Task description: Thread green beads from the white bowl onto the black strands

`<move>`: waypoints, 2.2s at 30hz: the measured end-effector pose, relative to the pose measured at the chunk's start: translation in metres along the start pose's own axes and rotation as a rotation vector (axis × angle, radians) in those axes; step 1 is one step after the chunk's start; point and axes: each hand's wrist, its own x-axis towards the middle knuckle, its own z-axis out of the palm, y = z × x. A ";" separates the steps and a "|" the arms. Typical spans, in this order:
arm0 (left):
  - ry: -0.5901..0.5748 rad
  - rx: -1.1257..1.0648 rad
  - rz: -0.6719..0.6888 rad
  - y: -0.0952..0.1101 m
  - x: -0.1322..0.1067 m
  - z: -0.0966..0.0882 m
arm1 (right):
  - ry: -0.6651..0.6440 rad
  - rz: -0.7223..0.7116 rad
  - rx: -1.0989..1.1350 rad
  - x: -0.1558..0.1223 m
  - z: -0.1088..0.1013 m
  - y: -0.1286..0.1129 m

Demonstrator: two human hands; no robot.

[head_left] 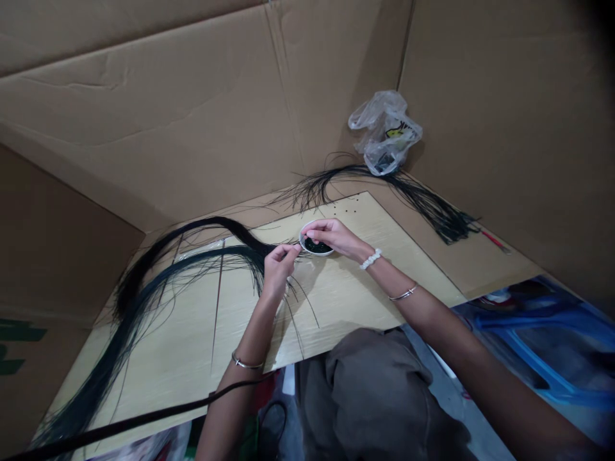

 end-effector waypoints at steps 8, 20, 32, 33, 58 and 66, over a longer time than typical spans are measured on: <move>-0.015 0.016 0.005 -0.001 -0.001 -0.001 | -0.034 -0.020 -0.103 -0.001 -0.001 -0.005; -0.016 0.005 -0.004 -0.002 0.000 -0.002 | -0.009 0.008 -0.072 -0.005 0.002 -0.014; -0.013 0.008 -0.005 0.001 -0.002 0.000 | -0.018 0.003 -0.162 -0.004 0.001 -0.016; -0.011 0.007 -0.005 0.001 -0.002 0.000 | -0.021 0.001 -0.161 -0.004 0.001 -0.016; -0.022 0.023 0.001 -0.001 -0.001 -0.002 | -0.065 -0.010 -0.176 -0.005 0.000 -0.017; -0.019 0.024 -0.003 0.000 -0.002 -0.001 | -0.092 -0.020 -0.177 -0.004 -0.002 -0.014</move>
